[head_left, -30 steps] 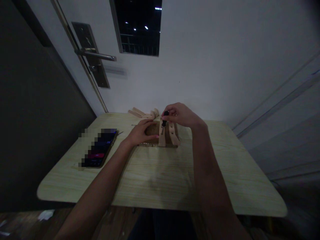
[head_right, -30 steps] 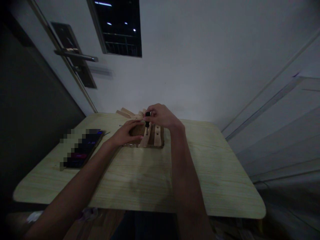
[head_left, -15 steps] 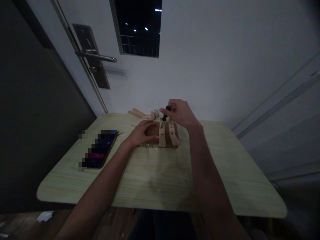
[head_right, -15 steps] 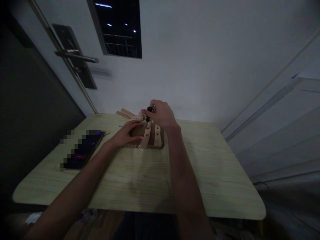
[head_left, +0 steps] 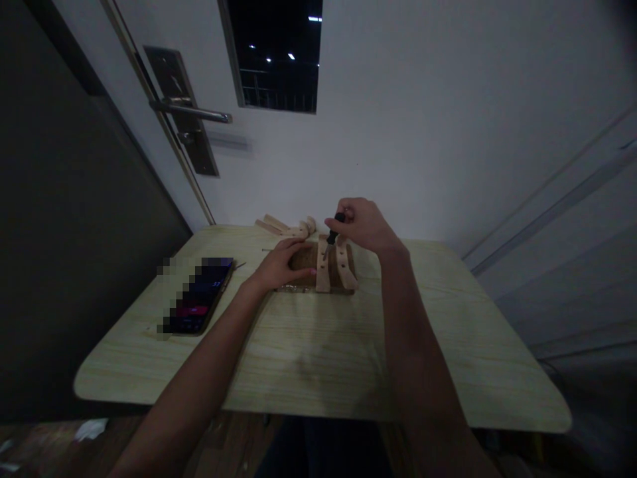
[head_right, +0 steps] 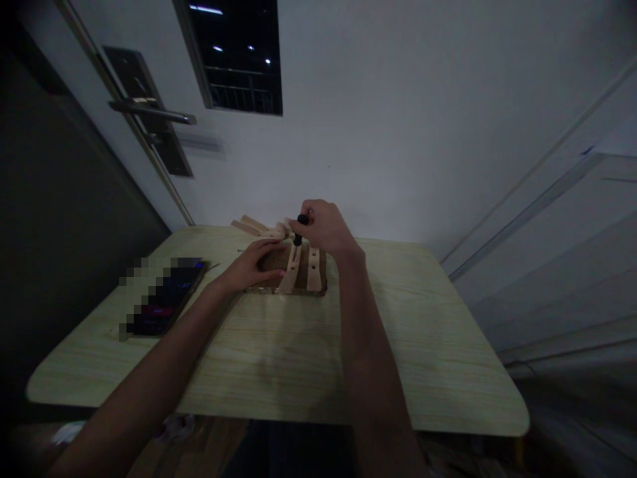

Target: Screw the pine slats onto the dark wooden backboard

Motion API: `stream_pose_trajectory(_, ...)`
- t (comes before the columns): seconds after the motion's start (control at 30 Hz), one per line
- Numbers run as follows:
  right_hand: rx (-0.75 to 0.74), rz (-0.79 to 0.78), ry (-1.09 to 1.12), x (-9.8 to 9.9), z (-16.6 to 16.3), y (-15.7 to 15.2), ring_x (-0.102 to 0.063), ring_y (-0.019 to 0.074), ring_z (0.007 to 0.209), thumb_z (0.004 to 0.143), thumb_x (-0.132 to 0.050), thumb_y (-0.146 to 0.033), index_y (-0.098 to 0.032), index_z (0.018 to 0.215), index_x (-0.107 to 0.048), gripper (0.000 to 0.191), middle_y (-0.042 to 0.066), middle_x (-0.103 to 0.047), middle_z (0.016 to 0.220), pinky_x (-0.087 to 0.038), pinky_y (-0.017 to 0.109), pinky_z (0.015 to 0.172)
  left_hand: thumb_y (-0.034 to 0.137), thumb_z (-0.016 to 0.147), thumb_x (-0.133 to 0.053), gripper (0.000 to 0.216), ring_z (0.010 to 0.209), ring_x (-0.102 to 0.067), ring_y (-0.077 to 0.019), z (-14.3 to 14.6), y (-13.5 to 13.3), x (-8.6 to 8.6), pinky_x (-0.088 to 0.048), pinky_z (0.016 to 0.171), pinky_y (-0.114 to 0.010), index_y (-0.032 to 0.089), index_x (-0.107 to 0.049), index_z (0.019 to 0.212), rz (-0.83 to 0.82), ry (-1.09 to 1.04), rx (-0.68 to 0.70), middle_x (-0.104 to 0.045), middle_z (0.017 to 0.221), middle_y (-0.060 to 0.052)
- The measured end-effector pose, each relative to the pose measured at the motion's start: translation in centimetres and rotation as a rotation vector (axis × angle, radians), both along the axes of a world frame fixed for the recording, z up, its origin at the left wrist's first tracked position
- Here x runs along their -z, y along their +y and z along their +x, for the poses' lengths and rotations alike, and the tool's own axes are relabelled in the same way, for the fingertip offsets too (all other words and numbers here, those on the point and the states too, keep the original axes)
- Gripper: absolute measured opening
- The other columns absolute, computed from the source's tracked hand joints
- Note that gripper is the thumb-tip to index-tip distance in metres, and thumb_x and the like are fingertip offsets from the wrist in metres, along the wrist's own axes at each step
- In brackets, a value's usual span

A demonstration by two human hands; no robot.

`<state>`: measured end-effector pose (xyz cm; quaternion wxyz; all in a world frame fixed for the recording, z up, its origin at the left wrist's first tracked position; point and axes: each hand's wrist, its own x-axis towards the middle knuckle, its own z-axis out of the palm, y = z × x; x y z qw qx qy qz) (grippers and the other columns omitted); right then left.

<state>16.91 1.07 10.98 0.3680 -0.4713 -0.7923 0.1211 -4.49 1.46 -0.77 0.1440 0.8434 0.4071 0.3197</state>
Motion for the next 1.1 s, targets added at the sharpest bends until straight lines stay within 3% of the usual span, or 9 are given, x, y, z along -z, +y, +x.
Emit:
stream_pose_trajectory(0.13, -0.010, -0.049, -0.041, -0.1, -0.1, -0.2, -0.035, 0.0072, 0.054, 0.075, -0.068, -0.025, -0.018, 0.058, -0.046, 0.029, -0.005, -0.044, 0.056, -0.029, 0.026, 0.056, 0.063, 0.072, -0.068, 0.068, 0.131, -0.045, -0.0321, 0.0, -0.1, -0.1, -0.034, 0.113, -0.051, 0.022, -0.059, 0.126, 0.000, -0.004, -0.008, -0.052, 0.138, -0.012)
stream_pose_trajectory(0.57, 0.052, -0.001, -0.067, 0.7, -0.4, 0.6, -0.042, 0.0084, 0.055, 0.075, -0.071, -0.025, -0.018, 0.064, -0.050, 0.024, -0.003, -0.050, 0.059, -0.032, 0.025, 0.058, 0.060, 0.073, -0.069, 0.065, 0.131, -0.045, -0.0311, 0.1, -0.1, -0.2, -0.035, 0.112, -0.052, 0.023, -0.058, 0.126, -0.010, 0.006, -0.006, -0.051, 0.138, -0.011)
stream_pose_trajectory(1.1, -0.046, 0.000, -0.008, 1.0, -0.3, 0.9, -0.047, 0.0093, 0.056, 0.077, -0.071, -0.028, -0.015, 0.075, -0.064, 0.014, -0.003, -0.052, 0.059, -0.038, 0.025, 0.061, 0.059, 0.074, -0.069, 0.068, 0.131, -0.044, -0.0317, 0.1, -0.2, -0.2, -0.034, 0.114, -0.048, 0.016, -0.059, 0.126, 0.009, -0.001, 0.000, -0.051, 0.138, -0.015)
